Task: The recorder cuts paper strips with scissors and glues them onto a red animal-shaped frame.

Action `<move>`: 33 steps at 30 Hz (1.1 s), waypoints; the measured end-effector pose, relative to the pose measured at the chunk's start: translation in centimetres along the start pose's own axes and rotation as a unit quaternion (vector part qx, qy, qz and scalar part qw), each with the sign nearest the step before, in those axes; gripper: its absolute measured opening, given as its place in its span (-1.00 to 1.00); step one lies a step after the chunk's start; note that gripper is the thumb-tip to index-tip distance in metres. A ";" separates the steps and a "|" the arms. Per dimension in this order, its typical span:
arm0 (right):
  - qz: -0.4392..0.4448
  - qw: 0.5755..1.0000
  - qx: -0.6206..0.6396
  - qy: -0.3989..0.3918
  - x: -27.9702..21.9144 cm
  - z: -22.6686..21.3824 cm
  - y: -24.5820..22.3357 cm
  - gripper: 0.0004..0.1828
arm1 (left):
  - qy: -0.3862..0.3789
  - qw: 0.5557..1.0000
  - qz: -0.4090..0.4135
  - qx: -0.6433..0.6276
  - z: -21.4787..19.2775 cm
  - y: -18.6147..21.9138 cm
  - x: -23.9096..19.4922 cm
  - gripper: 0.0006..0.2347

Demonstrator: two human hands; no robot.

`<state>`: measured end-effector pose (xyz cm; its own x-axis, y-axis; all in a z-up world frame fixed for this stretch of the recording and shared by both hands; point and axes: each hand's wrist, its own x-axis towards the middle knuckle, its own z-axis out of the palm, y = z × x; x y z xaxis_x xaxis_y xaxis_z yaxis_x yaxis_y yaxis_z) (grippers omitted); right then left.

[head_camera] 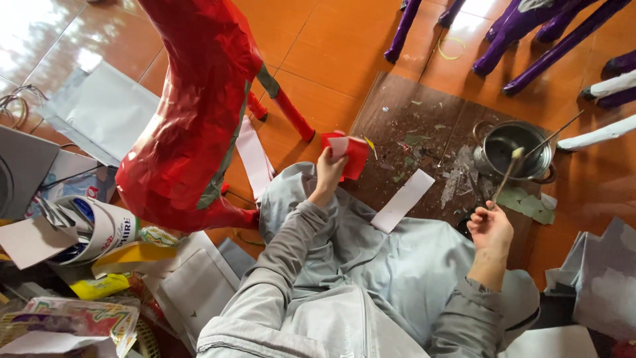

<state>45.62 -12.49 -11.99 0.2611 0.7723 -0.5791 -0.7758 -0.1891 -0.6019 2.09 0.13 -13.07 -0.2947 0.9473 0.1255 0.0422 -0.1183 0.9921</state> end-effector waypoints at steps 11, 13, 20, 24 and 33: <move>-0.174 0.931 -0.304 -0.100 -5.9 11.1 10.4 -0.70 | -0.158 0.970 -0.131 -0.132 8.4 3.5 -9.1 -0.73; -0.203 0.909 -0.348 -0.109 -6.1 11.1 11.5 -0.71 | -0.181 0.952 -0.174 -0.174 9.2 4.0 -10.3 -0.73; -0.280 0.905 -0.317 -0.042 -3.3 8.1 10.8 -0.87 | -0.217 0.960 -0.127 -0.121 8.2 -3.6 -8.7 -0.74; -0.313 0.809 -0.485 0.110 -1.7 5.7 7.7 -0.81 | -0.249 0.949 -0.119 -0.155 5.9 0.2 -6.2 -0.58; -0.303 0.653 -0.638 0.272 -0.4 2.8 8.0 -0.63 | -0.305 0.915 -0.147 -0.219 5.4 -2.8 -6.4 -0.51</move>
<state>37.69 -12.61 -14.97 0.7332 0.6756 0.0776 0.5853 -0.5689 -0.5777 9.04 -3.99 -16.73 0.3620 0.9313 -0.0414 -0.3795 0.1878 0.9059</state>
